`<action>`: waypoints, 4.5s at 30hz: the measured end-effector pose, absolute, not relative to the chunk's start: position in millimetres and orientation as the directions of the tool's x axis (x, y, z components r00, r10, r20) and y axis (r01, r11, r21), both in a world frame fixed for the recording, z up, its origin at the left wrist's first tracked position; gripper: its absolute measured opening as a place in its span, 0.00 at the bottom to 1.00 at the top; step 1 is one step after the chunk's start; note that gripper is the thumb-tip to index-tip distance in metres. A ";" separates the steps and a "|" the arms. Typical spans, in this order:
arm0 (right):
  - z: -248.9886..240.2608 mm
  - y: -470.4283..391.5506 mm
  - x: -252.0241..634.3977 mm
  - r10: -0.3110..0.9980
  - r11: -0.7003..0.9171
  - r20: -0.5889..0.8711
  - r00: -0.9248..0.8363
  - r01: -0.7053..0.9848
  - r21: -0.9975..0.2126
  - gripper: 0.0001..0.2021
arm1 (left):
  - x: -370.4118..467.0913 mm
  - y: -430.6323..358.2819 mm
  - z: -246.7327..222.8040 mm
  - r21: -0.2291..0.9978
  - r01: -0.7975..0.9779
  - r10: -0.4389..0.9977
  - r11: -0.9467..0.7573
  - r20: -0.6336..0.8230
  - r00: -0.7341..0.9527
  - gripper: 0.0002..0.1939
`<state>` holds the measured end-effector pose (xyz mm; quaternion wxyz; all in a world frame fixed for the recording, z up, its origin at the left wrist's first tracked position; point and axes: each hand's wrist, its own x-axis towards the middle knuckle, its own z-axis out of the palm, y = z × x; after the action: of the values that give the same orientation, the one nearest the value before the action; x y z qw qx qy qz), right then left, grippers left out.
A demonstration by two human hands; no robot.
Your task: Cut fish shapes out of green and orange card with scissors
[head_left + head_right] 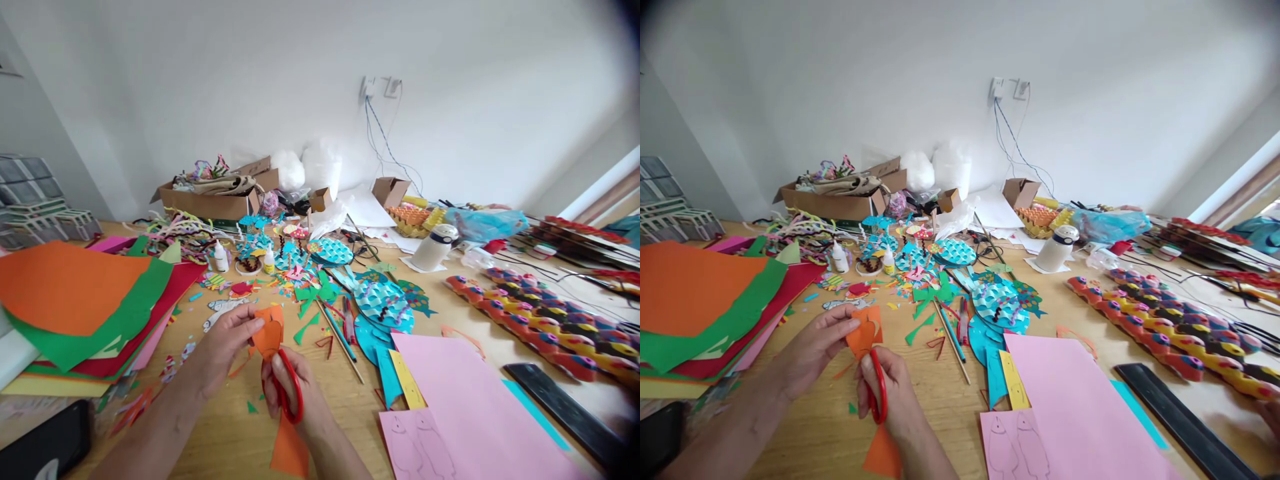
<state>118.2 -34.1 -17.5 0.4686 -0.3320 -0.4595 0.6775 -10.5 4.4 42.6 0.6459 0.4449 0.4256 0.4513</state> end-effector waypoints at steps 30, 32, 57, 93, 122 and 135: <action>-17.2 -33.6 116.6 0.951 -0.103 -0.010 -0.309 -0.287 -0.953 0.26 | 3.6 0.9 38.4 0.999 0.018 0.992 -0.032 0.030 0.123 0.09; -17.9 -33.5 117.0 0.948 -0.100 0.000 -0.318 -0.298 -0.949 0.25 | 3.2 2.0 38.0 0.999 0.036 0.993 -0.040 0.035 0.116 0.09; -11.8 -37.1 118.4 0.946 -0.081 0.007 -0.323 -0.259 -0.963 0.25 | -0.3 0.7 51.8 0.996 0.083 0.983 -0.036 0.020 0.184 0.09; -9.7 -36.9 118.0 0.949 -0.071 0.010 -0.316 -0.244 -0.967 0.25 | 2.2 -1.3 46.7 1.000 0.019 0.988 -0.013 0.010 0.154 0.08; -6.5 -37.8 116.4 0.960 -0.073 -0.016 -0.278 -0.197 -0.978 0.22 | -4.3 -0.7 47.9 0.998 0.062 0.969 -0.021 0.005 0.248 0.10; -6.1 -37.1 116.8 0.958 -0.051 0.013 -0.288 -0.215 -0.975 0.20 | -3.9 -0.6 47.2 0.996 0.090 0.969 -0.021 -0.002 0.248 0.10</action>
<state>116.8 -37.1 -6.1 0.4693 -0.3684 -0.5042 0.6244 -3.9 -0.6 47.2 0.5326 0.5836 0.4537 0.4122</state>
